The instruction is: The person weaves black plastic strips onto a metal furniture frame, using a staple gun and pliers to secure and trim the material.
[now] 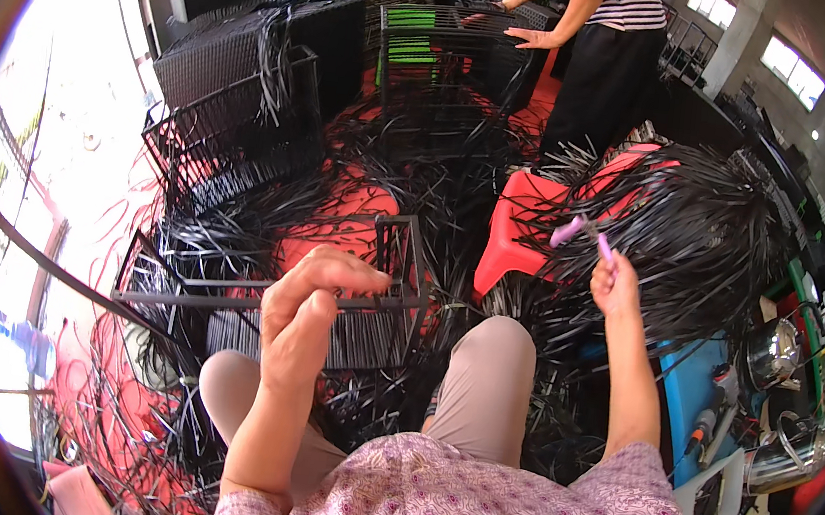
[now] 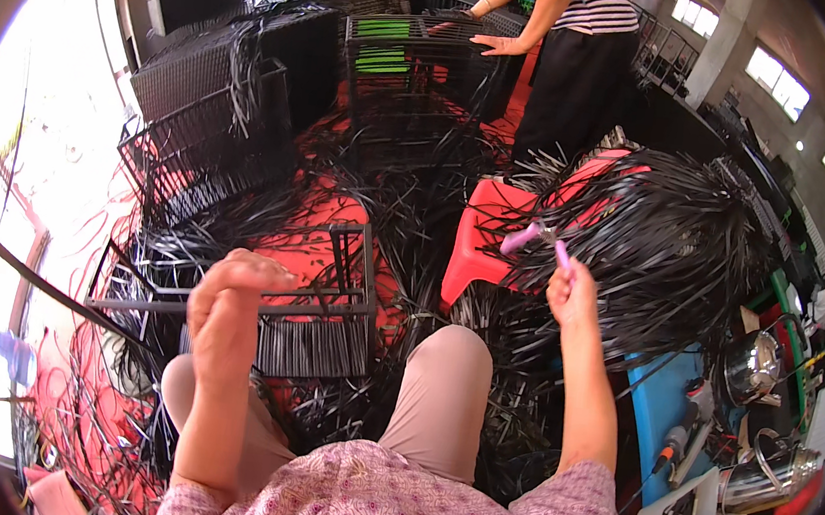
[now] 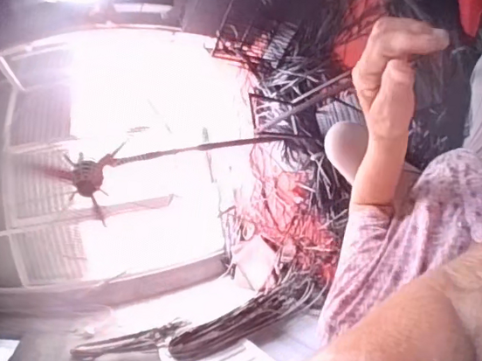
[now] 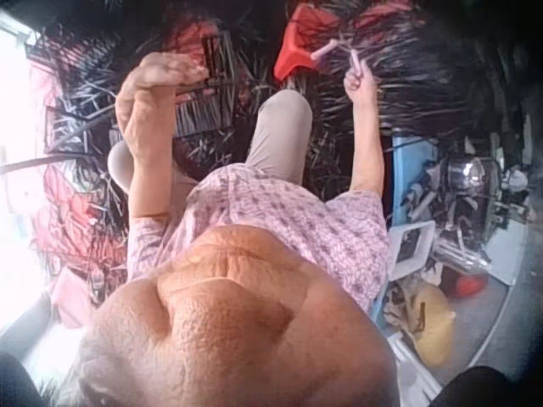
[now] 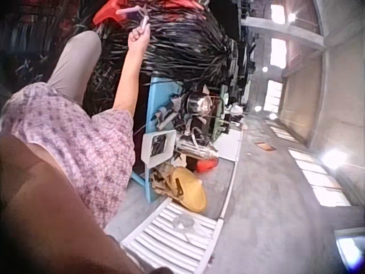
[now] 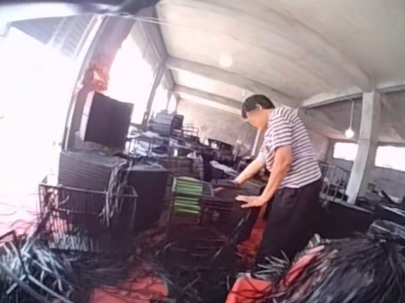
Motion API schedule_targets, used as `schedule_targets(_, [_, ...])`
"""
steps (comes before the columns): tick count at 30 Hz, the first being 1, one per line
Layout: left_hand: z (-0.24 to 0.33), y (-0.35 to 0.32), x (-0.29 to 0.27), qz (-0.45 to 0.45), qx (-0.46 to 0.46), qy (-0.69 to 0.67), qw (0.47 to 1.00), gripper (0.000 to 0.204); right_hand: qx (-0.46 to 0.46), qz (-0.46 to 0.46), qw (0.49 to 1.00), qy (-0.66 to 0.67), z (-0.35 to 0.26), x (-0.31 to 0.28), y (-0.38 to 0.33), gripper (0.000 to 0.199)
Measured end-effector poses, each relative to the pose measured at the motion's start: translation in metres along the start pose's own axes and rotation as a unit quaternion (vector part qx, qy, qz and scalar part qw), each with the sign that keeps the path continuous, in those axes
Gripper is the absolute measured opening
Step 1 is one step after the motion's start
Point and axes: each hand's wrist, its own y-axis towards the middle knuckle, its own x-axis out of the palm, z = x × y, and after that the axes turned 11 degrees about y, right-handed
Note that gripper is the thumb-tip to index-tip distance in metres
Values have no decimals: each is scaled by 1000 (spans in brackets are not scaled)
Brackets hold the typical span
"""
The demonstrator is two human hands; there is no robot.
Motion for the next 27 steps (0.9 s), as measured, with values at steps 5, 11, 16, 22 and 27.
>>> schedule_targets(5, [130,9,31,-179,134,-378,898,33,89,-114,989,-30,83,40,-92,37])
schedule_targets(11, [165,-5,44,-219,108,-485,840,29,113,-162,980,27,150,49,-156,40])
schedule_targets(16, [172,-16,39,-203,98,-500,836,27,168,-176,969,43,176,48,-179,40])
schedule_targets(22, [170,-19,31,-199,106,-503,835,28,193,-146,970,9,195,45,-181,43])
schedule_targets(27, [170,-22,25,-193,103,-495,841,31,191,-175,966,17,203,57,-183,43])
